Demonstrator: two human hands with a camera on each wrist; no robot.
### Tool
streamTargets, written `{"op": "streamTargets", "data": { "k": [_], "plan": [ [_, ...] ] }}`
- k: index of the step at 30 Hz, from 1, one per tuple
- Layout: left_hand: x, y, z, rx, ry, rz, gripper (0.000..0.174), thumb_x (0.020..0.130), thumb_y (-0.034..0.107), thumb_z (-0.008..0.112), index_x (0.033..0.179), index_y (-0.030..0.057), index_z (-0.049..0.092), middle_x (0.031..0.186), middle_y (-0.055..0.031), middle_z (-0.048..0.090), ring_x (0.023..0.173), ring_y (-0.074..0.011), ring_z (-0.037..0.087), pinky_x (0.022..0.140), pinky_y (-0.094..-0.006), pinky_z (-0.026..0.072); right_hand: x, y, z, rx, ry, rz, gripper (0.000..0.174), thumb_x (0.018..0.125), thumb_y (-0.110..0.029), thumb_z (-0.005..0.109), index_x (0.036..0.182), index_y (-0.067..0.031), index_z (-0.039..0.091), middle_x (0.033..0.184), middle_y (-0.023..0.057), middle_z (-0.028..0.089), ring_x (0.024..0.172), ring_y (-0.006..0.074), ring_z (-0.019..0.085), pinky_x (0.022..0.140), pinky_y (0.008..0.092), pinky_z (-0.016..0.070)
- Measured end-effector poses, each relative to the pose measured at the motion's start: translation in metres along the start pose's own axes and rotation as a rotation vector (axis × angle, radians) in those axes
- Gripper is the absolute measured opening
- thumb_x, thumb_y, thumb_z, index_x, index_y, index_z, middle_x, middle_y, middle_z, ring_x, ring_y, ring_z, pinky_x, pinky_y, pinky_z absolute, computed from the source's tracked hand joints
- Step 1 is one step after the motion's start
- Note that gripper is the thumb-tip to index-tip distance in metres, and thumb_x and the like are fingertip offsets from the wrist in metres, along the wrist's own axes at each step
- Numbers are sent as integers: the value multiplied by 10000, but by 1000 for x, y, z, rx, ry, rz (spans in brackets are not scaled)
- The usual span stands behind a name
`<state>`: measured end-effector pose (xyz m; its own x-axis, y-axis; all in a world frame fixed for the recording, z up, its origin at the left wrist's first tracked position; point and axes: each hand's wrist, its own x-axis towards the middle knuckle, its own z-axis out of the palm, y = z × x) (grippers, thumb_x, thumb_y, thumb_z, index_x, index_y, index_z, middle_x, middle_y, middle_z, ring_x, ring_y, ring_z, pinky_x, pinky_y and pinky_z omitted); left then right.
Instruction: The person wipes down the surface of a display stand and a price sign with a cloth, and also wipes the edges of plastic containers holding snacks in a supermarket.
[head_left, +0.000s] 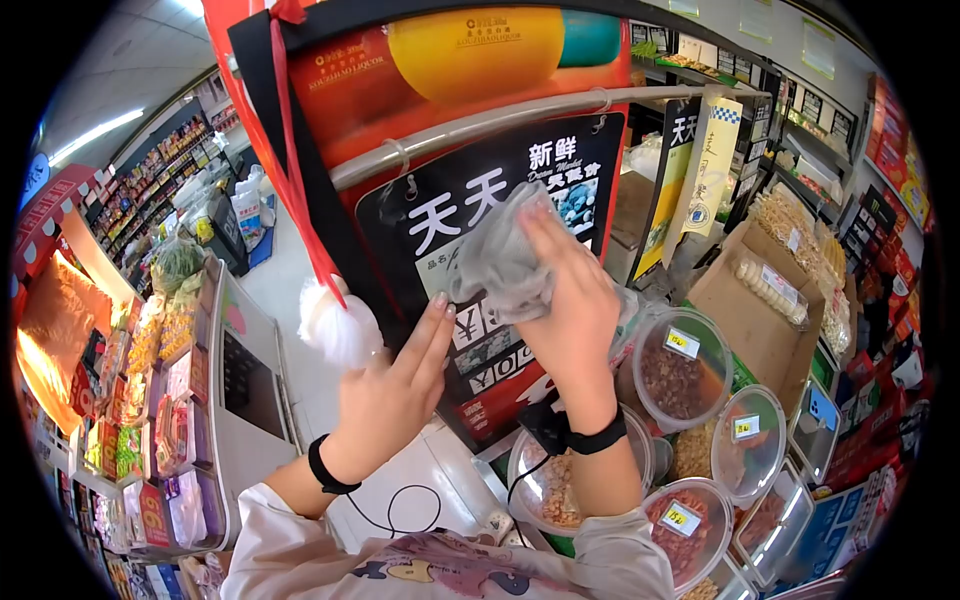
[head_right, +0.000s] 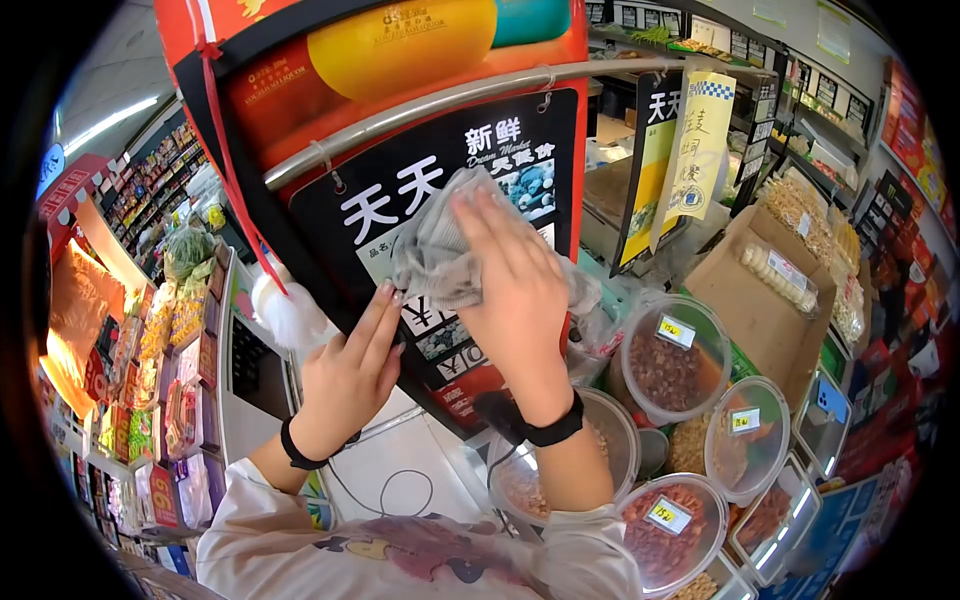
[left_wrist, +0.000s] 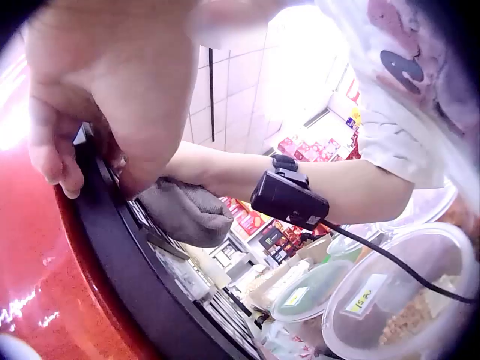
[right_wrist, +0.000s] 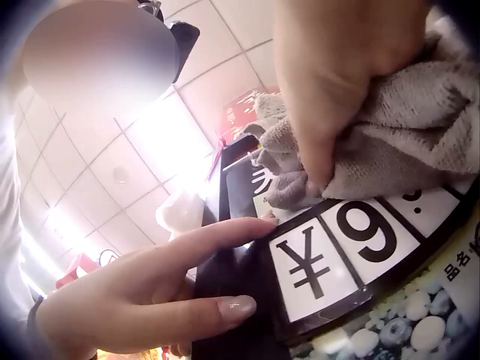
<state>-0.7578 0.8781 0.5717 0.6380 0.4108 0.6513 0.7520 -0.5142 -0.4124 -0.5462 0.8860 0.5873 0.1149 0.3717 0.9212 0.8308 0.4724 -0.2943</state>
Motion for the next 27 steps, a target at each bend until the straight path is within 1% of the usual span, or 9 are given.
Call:
{"op": "streamTargets", "data": {
  "k": [2,5,6,10,14,17,20,23,27],
  "plan": [
    [-1,1,2,-2,4,-11,619,777,197,677,1381,179,543,1435,66,524,545,-150,494,438,-243,421,1,3,-10,33,-89,-126,711,568,-59,773,1258,-152,632,1282,80,635,1168,264,609,1011,375,457],
    [-3,3,5,-11,29,-10,593,757,171,673,1342,203,585,1422,62,537,549,-139,474,440,-240,415,1,9,-18,28,-134,-151,689,544,-39,748,1216,-163,654,1257,68,652,1165,250,615,993,369,471],
    [-3,3,7,3,47,3,585,749,159,670,1328,213,599,1419,62,541,551,-137,472,441,-240,414,4,13,-17,30,-73,-139,660,567,-46,767,1208,-154,653,1211,75,671,1119,259,638,944,377,501],
    [-4,4,9,18,81,-13,591,725,123,664,1301,252,623,1423,61,537,544,-132,455,444,-239,408,6,32,-16,24,30,232,622,583,-103,835,1180,-145,666,1146,87,690,1026,282,670,873,383,535],
    [-3,-1,8,-15,95,20,458,701,163,775,1148,197,687,1297,-11,630,527,-145,466,495,-255,431,3,26,-15,66,-55,-165,607,576,-163,834,1162,-131,676,1094,96,704,991,291,676,889,403,526],
    [-12,-4,21,-74,163,23,433,661,180,805,1080,197,700,1237,-10,656,530,-147,470,494,-260,430,5,-4,-10,129,-185,-264,589,593,-174,805,1167,-145,677,1091,87,705,1025,278,675,931,409,508],
    [-1,4,14,-70,209,-26,421,611,195,839,1014,197,717,1232,-11,661,523,-139,458,485,-258,415,5,5,-13,142,-128,-140,573,602,-153,794,1163,-154,678,1089,94,705,1020,284,678,895,411,522],
    [-1,5,18,-33,240,-52,400,742,280,774,1136,307,707,1272,80,650,508,-96,401,446,-205,337,3,30,-16,93,-54,359,562,607,-151,791,1158,-159,678,1082,101,705,1015,282,682,861,396,538],
    [-3,5,19,-2,231,-50,401,738,285,781,1134,311,717,1280,86,646,513,-98,401,448,-205,343,6,30,-16,107,-34,52,523,625,-156,800,1133,-140,680,1072,112,704,965,299,686,823,383,547]
  ]
}}
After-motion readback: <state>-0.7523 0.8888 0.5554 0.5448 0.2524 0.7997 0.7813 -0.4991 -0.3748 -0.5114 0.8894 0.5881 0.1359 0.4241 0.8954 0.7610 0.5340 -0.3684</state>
